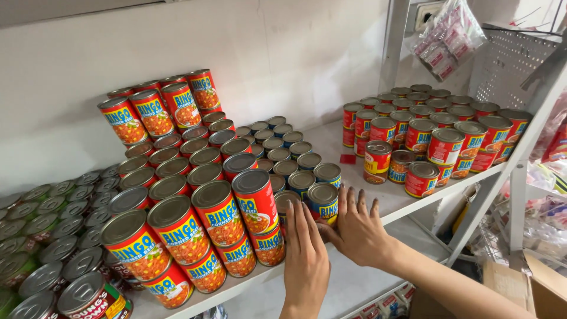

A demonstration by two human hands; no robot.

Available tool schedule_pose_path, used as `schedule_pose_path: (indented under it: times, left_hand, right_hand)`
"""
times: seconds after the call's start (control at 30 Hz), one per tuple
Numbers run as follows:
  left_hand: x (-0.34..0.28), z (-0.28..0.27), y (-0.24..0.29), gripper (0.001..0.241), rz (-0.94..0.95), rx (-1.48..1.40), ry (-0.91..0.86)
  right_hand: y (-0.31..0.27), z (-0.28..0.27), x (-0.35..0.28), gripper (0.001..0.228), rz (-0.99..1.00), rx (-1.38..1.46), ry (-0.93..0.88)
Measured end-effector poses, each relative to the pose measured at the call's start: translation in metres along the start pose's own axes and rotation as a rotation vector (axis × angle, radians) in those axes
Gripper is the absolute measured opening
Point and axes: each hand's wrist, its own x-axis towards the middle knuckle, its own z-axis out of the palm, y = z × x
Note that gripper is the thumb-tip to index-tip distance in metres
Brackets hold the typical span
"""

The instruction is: Organizing and stocking various canned goods on a grocery store shelf.

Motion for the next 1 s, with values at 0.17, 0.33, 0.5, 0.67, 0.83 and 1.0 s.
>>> schedule_pose_path:
  times: [0.17,0.33,0.5,0.67,0.83,1.0]
  left_hand:
    - [-0.002,0.015,-0.009,0.06,0.041,-0.063,0.096]
    - [-0.001,0.021,-0.013,0.053,0.093,-0.064,0.178]
    - [-0.005,0.03,-0.016,0.051,0.113,-0.036,0.206]
    - [-0.006,0.017,-0.018,0.058,0.161,0.009,0.156]
    - [-0.01,0.018,-0.016,0.067,0.194,-0.086,0.114]
    - [-0.014,0.023,-0.017,0.064,0.222,-0.098,0.067]
  right_hand:
    - [-0.011,-0.011,-0.013,0.074,-0.08,-0.14,-0.078]
    - [-0.008,-0.01,-0.011,0.036,-0.154,-0.086,-0.21]
    - [0.018,-0.03,-0.004,0.079,0.135,0.374,-0.03]
    - [0.065,0.018,0.056,0.065,0.13,0.968,0.211]
    - [0.061,0.045,0.083,0.07,0.333,1.381,-0.117]
    - [0.066,0.048,0.081,0.078,0.19,1.258,-0.178]
